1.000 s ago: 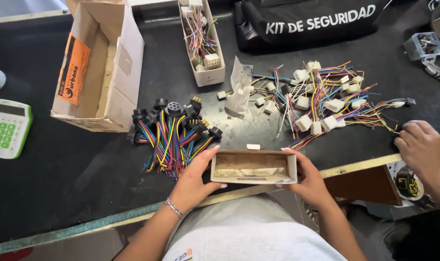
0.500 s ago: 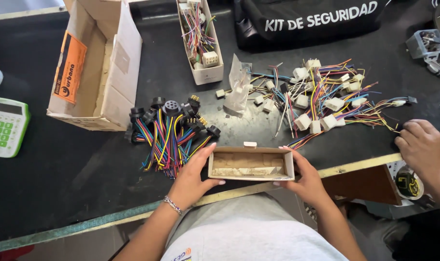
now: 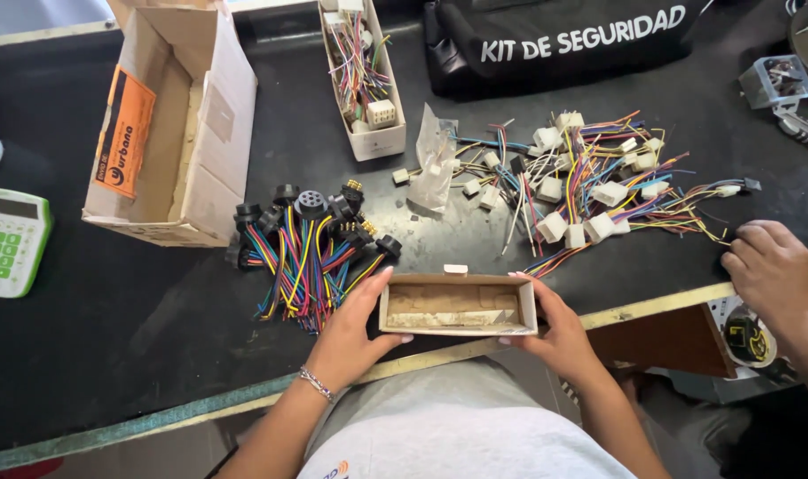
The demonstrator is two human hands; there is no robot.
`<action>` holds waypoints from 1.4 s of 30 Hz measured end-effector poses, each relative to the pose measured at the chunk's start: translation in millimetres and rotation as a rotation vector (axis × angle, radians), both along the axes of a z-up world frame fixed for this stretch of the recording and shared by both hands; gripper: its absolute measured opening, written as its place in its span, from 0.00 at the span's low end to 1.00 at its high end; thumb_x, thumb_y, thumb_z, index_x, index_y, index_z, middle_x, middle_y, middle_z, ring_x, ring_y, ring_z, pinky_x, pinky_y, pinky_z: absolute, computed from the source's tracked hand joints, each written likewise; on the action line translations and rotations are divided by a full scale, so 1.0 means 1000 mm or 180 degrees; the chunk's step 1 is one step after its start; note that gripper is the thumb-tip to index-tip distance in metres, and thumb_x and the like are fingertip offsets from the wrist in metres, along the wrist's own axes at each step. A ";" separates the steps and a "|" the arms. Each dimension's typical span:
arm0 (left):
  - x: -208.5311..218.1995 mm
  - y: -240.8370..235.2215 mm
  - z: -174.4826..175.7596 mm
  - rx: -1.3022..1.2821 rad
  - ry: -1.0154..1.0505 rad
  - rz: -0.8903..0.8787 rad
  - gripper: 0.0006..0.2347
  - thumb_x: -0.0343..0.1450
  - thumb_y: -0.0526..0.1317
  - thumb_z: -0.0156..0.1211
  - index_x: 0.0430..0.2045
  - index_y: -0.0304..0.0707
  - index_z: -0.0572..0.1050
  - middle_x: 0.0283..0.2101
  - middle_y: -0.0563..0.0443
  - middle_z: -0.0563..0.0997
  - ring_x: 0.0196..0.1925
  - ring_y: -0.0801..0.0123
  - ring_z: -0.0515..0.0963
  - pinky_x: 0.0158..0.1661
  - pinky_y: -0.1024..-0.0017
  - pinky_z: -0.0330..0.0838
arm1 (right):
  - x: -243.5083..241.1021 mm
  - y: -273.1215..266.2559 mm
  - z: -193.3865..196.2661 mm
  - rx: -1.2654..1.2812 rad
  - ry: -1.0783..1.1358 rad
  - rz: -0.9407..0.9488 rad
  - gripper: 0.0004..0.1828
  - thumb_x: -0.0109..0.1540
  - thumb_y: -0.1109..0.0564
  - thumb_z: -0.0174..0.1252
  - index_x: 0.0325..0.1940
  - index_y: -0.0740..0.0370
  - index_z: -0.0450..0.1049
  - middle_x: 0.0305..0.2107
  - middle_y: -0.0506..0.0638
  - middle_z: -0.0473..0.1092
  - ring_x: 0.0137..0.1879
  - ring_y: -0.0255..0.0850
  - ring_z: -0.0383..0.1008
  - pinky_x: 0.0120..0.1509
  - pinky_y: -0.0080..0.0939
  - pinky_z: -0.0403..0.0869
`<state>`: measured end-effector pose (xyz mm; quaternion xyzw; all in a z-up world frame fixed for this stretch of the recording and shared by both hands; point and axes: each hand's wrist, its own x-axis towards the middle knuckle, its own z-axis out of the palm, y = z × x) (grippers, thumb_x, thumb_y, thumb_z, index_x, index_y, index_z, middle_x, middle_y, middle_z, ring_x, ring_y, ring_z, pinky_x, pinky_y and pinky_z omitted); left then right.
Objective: The person organizes a pile of multi-colored wire harnesses with white connectors on a workbench. They pick up individual harnesses, place them into a small cardboard box, and use a pen to write on the box label before continuing to sort the remaining wires.
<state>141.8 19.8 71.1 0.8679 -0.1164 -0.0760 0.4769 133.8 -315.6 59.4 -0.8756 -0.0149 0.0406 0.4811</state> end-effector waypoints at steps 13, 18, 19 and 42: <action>0.002 -0.001 0.003 0.0108 0.0037 -0.0015 0.44 0.56 0.41 0.79 0.71 0.51 0.62 0.67 0.41 0.70 0.70 0.47 0.68 0.66 0.51 0.66 | 0.000 -0.025 0.008 -0.0717 -0.0892 0.0711 0.50 0.46 0.57 0.78 0.70 0.64 0.65 0.72 0.63 0.58 0.71 0.61 0.64 0.73 0.60 0.65; -0.006 -0.004 -0.011 -0.0020 -0.0258 -0.0305 0.39 0.63 0.44 0.75 0.69 0.38 0.59 0.70 0.43 0.67 0.73 0.56 0.64 0.70 0.61 0.57 | 0.005 -0.056 0.038 -0.0669 -0.0684 0.0974 0.24 0.61 0.60 0.62 0.62 0.57 0.74 0.63 0.55 0.70 0.67 0.44 0.72 0.71 0.42 0.69; -0.007 -0.005 -0.012 -0.0023 -0.0259 -0.0302 0.39 0.63 0.44 0.75 0.69 0.38 0.59 0.70 0.43 0.67 0.73 0.56 0.64 0.70 0.61 0.57 | 0.010 -0.060 0.042 -0.0673 -0.0685 0.0977 0.24 0.61 0.60 0.62 0.62 0.57 0.74 0.63 0.55 0.70 0.67 0.44 0.72 0.71 0.42 0.69; -0.018 -0.014 -0.040 -0.0127 -0.0723 -0.0183 0.41 0.65 0.46 0.76 0.71 0.40 0.56 0.70 0.40 0.65 0.72 0.50 0.64 0.69 0.55 0.59 | 0.086 -0.066 0.055 -0.1114 -0.1569 -0.0025 0.22 0.66 0.55 0.59 0.65 0.56 0.73 0.60 0.53 0.73 0.66 0.47 0.72 0.64 0.44 0.68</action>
